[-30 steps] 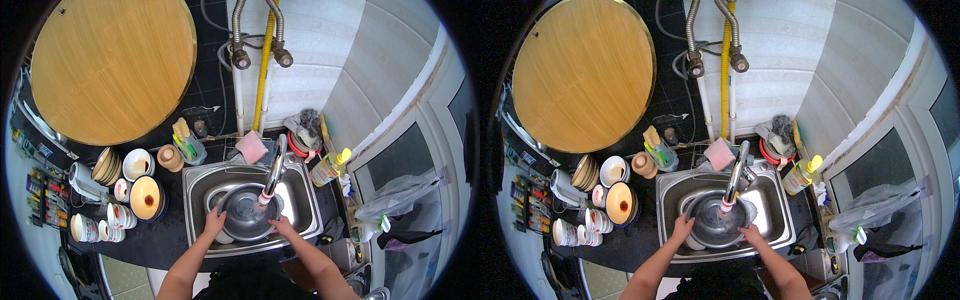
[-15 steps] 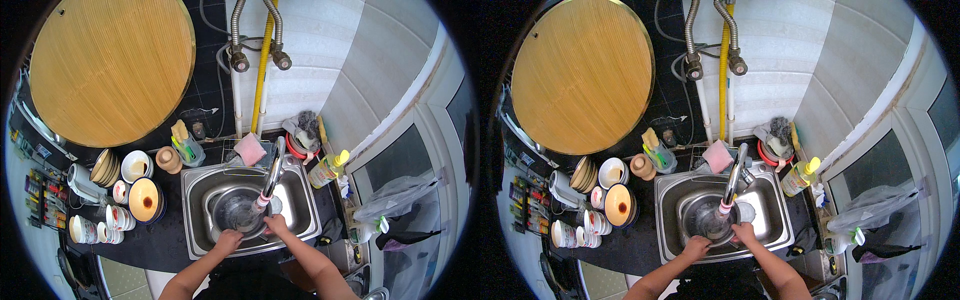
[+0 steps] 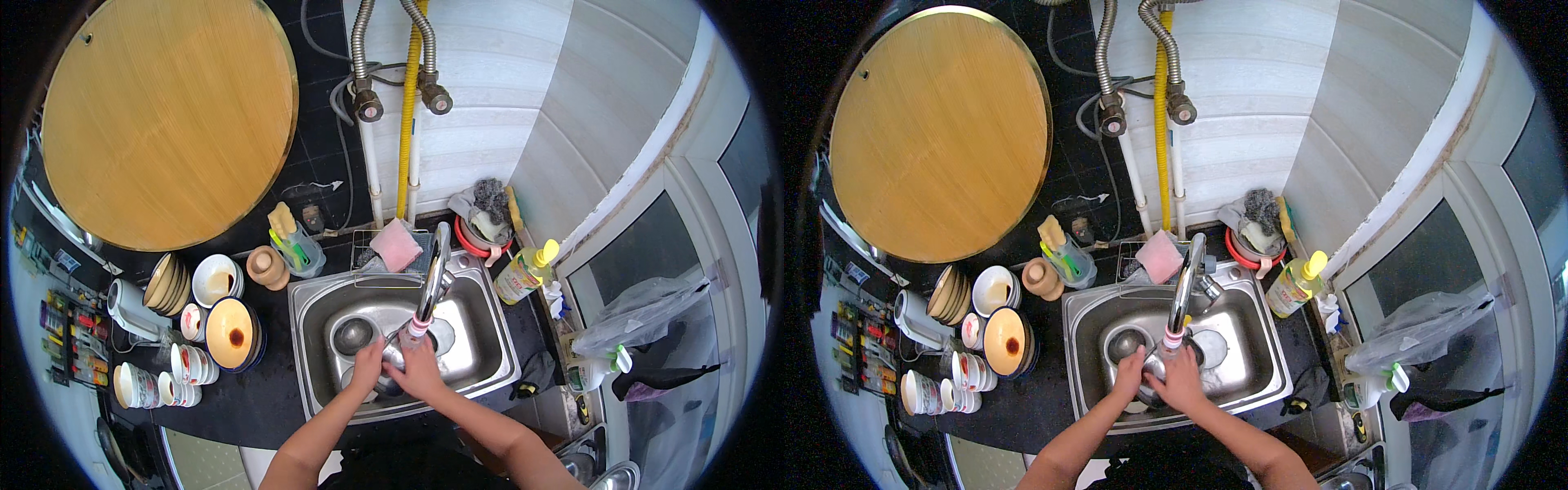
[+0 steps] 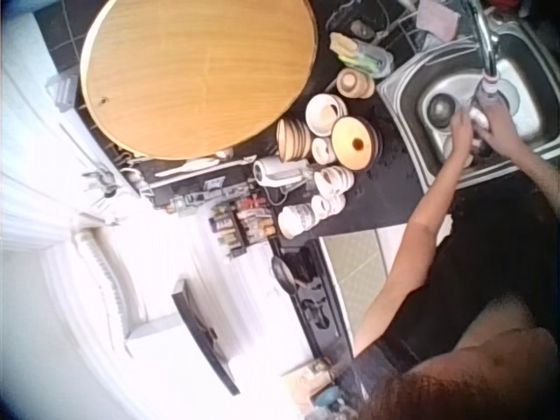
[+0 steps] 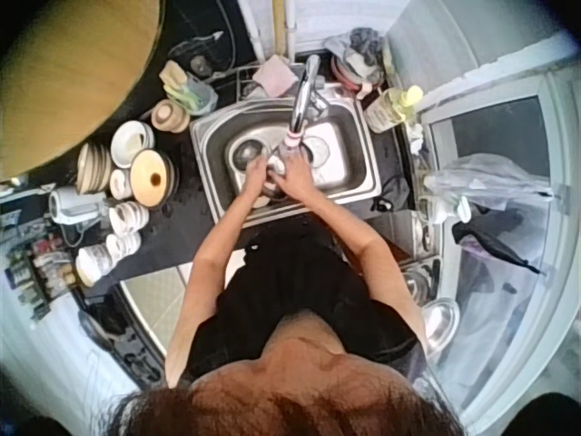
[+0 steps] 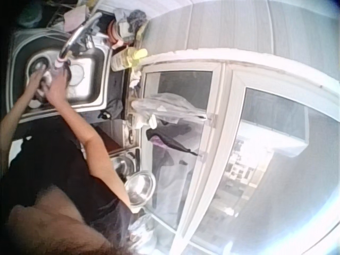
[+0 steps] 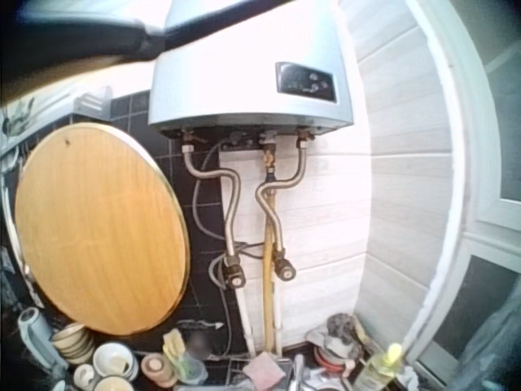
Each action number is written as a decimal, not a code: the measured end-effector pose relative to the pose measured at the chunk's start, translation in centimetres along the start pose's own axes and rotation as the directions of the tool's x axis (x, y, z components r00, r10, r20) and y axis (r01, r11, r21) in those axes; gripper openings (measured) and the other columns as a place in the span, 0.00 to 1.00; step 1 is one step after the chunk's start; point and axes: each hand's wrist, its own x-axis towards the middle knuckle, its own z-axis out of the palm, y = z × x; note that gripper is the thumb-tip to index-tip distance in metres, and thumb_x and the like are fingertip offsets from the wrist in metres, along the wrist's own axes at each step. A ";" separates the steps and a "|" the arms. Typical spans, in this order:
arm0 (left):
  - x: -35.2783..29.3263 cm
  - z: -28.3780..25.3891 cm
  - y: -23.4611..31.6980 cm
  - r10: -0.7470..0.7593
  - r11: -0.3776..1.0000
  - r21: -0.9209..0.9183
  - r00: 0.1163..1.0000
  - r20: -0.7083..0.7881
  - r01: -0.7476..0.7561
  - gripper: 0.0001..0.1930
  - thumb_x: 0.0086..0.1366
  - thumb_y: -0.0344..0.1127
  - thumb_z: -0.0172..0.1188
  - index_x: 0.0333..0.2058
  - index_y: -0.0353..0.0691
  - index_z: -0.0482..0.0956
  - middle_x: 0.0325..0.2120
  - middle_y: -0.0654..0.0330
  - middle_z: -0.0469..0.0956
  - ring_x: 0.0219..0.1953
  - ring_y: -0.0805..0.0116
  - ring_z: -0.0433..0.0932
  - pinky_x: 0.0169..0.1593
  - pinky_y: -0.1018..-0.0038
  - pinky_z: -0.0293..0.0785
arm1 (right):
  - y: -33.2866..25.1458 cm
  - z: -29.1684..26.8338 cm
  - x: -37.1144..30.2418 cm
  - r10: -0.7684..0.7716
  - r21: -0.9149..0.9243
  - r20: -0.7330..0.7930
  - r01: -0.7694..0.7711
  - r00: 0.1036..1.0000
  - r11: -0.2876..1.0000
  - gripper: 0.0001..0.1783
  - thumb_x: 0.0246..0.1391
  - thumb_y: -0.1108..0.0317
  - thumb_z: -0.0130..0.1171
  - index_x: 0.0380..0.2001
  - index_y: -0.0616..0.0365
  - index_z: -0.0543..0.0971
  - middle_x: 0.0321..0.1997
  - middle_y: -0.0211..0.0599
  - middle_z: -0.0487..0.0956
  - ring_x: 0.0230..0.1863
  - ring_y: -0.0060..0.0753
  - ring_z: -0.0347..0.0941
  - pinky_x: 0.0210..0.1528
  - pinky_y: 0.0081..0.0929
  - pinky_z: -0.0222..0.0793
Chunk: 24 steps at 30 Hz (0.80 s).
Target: The person washes a metal bowl and a metal ladle in a kitchen sink using a pink sponge and running water. They scrub the items thoroughly and rinse them before placing them in a drying rack next to the sink.
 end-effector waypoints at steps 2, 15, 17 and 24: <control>0.4 0.5 0.2 -0.067 0.994 -0.090 0.998 0.020 0.068 0.23 0.63 0.48 0.43 0.25 0.31 0.74 0.19 0.66 0.70 0.24 0.78 0.64 0.29 0.78 0.63 | 2.1 0.7 0.5 0.237 0.226 0.074 -0.248 0.969 0.942 0.18 0.40 0.64 0.56 0.32 0.67 0.69 0.31 0.55 0.71 0.36 0.55 0.67 0.39 0.42 0.62; 0.6 0.6 1.7 -0.181 0.911 -0.363 0.980 0.081 0.198 0.16 0.61 0.45 0.50 0.28 0.35 0.76 0.23 0.69 0.72 0.27 0.81 0.65 0.33 0.83 0.63 | 4.8 2.3 0.2 0.275 0.179 0.127 -0.295 0.953 0.939 0.22 0.38 0.59 0.56 0.38 0.60 0.73 0.38 0.48 0.73 0.42 0.49 0.67 0.47 0.40 0.59; 1.2 0.6 0.1 -0.169 0.924 -0.321 0.975 0.145 0.208 0.15 0.60 0.43 0.51 0.27 0.36 0.76 0.22 0.69 0.71 0.26 0.82 0.65 0.31 0.83 0.62 | 8.1 3.0 0.1 0.601 0.442 0.274 -0.654 0.751 0.614 0.18 0.50 0.61 0.46 0.39 0.63 0.72 0.37 0.47 0.75 0.40 0.42 0.70 0.44 0.31 0.63; 2.4 3.0 -1.3 -0.268 0.777 -0.582 0.963 0.043 0.242 0.12 0.60 0.41 0.52 0.29 0.36 0.74 0.24 0.67 0.72 0.27 0.79 0.68 0.28 0.81 0.64 | 13.2 5.0 -6.7 0.723 0.478 0.353 -0.779 0.594 0.407 0.31 0.57 0.48 0.34 0.45 0.68 0.69 0.47 0.47 0.70 0.51 0.36 0.63 0.54 0.25 0.53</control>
